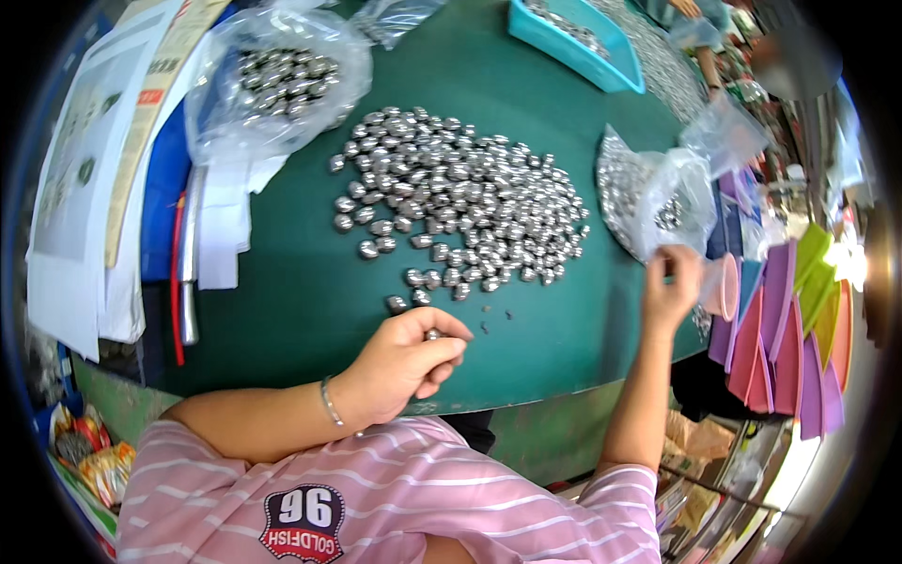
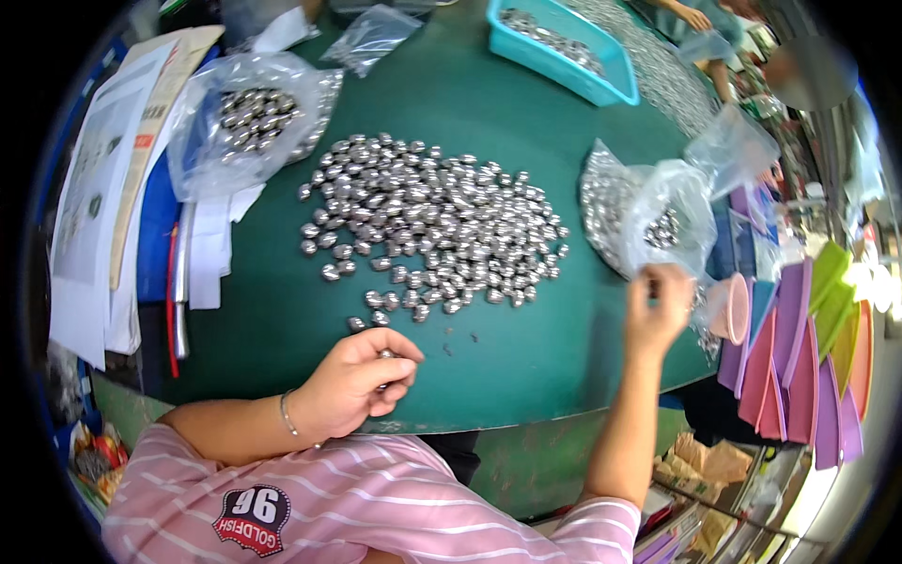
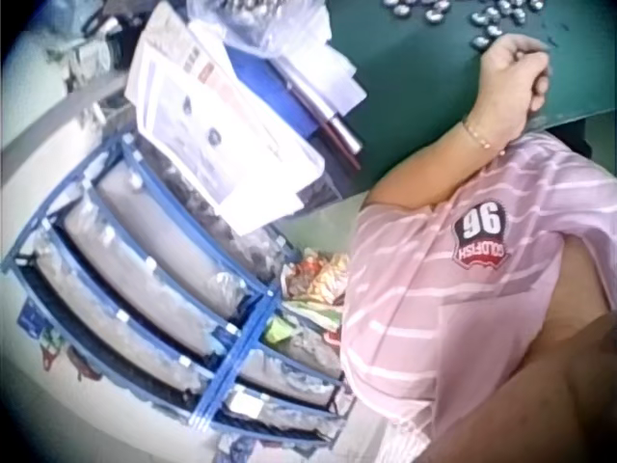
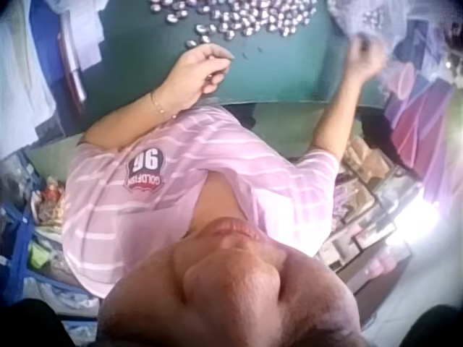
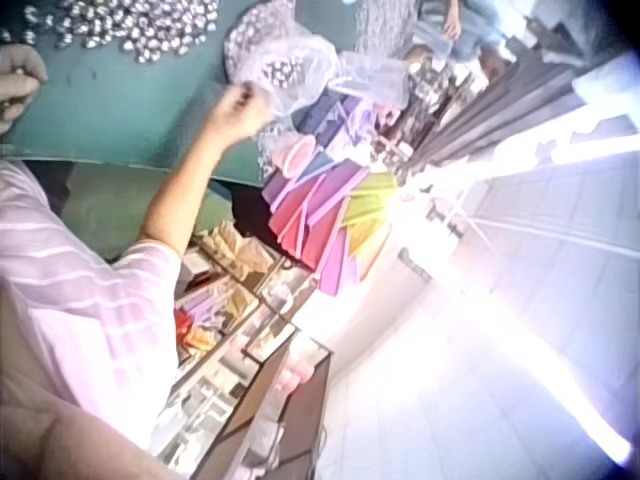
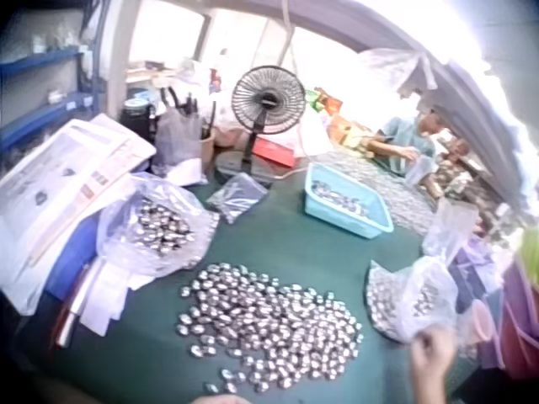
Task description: The person sorts teardrop-shaped metal weights by hand on a green table, picking them up from a pile and placing them into different groups and plastic bags.
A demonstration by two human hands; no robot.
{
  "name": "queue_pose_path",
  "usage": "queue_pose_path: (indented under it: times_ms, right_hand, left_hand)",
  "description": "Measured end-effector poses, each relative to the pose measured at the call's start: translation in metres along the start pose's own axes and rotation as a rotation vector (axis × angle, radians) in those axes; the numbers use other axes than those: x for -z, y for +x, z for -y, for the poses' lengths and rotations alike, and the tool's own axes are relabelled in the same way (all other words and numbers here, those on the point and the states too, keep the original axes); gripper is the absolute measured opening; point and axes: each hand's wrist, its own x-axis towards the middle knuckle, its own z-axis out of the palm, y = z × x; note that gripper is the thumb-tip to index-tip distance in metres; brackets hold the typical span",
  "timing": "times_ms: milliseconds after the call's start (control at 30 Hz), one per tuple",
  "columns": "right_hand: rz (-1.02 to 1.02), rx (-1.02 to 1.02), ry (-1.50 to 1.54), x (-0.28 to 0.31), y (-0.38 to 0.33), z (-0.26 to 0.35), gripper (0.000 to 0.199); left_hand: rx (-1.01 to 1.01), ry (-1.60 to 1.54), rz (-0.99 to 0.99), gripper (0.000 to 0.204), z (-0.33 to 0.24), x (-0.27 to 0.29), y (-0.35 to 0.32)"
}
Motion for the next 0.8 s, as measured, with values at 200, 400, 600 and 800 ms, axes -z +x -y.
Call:
queue_pose_path:
  times_ms: [200, 400, 600, 800]
  right_hand:
    - [-0.048, -0.147, 0.115, -0.025, 0.054, 0.016, 0.018]
    - [0.442, 0.221, 0.55, -0.075, 0.084, 0.172, 0.033]
    - [0.432, 0.492, 0.341, -0.082, 0.051, 0.206, 0.045]
    - [0.412, 0.61, 0.516, -0.072, 0.018, 0.191, 0.032]
  left_hand:
    - [0.034, -0.009, 0.02, 0.012, -0.007, 0.01, -0.006]
    - [0.061, -0.06, -0.004, 0.011, -0.009, 0.009, -0.006]
    - [0.074, -0.066, 0.016, 0.012, -0.009, 0.008, -0.006]
    - [0.114, -0.09, 0.026, 0.013, -0.008, 0.008, -0.006]
